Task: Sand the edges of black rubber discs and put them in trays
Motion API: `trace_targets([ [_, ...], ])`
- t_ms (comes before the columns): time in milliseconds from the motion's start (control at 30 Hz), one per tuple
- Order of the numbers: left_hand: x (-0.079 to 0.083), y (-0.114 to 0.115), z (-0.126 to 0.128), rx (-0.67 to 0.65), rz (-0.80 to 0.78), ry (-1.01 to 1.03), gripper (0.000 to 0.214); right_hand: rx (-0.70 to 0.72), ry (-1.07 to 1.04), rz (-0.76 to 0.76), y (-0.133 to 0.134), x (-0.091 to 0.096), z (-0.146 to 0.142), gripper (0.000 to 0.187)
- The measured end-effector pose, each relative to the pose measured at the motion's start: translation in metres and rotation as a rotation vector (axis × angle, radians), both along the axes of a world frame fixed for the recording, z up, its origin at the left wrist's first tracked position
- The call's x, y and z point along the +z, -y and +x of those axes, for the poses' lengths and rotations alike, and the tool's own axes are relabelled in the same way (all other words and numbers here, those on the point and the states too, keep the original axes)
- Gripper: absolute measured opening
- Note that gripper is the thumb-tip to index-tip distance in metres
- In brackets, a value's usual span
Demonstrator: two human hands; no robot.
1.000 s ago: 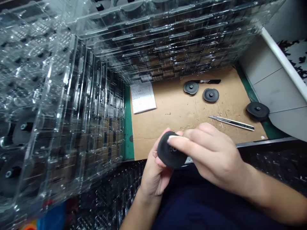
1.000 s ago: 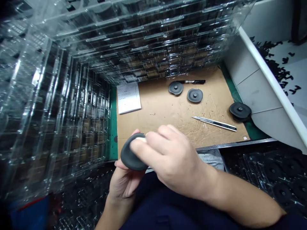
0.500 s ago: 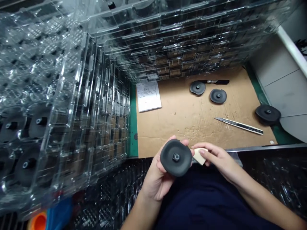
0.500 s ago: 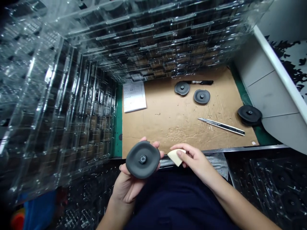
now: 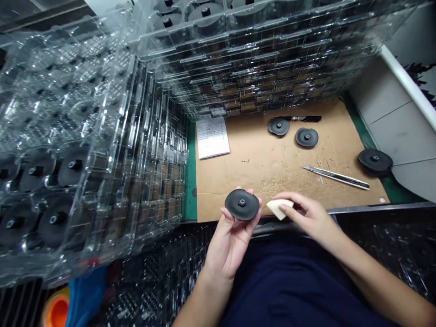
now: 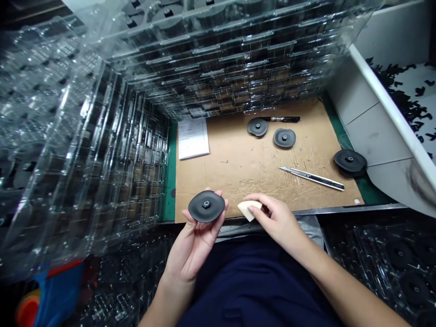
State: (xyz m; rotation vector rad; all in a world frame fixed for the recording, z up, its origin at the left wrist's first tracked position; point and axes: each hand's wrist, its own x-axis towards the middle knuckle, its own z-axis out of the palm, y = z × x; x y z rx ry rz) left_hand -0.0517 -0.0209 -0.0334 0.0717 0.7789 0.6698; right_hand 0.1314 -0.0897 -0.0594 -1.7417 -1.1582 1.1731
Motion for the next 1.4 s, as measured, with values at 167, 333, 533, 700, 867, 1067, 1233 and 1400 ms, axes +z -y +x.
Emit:
trace_targets([
  [167,0.003,0.008,-0.001,-0.049,0.195,-0.098,0.047,0.135,0.243,0.402,-0.023,0.045,-0.001,0.024],
  [333,0.003,0.011,-0.007,-0.039,0.285,-0.201,0.051,0.384,0.267,0.460,-0.032,0.059,-0.007,0.024],
  [533,0.014,0.005,-0.003,-0.006,0.327,-0.221,0.048,0.321,0.360,0.530,-0.024,0.066,-0.010,0.029],
  [700,0.020,0.002,0.000,0.008,0.344,-0.233,0.044,0.344,0.246,0.519,-0.022,0.071,-0.010,0.026],
  [867,0.021,0.001,0.001,-0.001,0.344,-0.199,0.045,0.328,0.269,0.530,-0.022,0.073,-0.010,0.032],
  [1067,0.019,0.002,0.002,0.015,0.373,-0.178,0.048,0.217,0.251,0.485,-0.025,0.075,-0.009,0.028],
  [1233,0.019,0.000,0.002,0.019,0.338,-0.113,0.042,0.336,0.126,0.557,-0.017,0.077,-0.015,0.034],
  [1400,0.022,-0.004,0.002,-0.006,0.301,-0.080,0.048,-0.152,0.053,0.314,-0.003,0.049,-0.002,0.024],
])
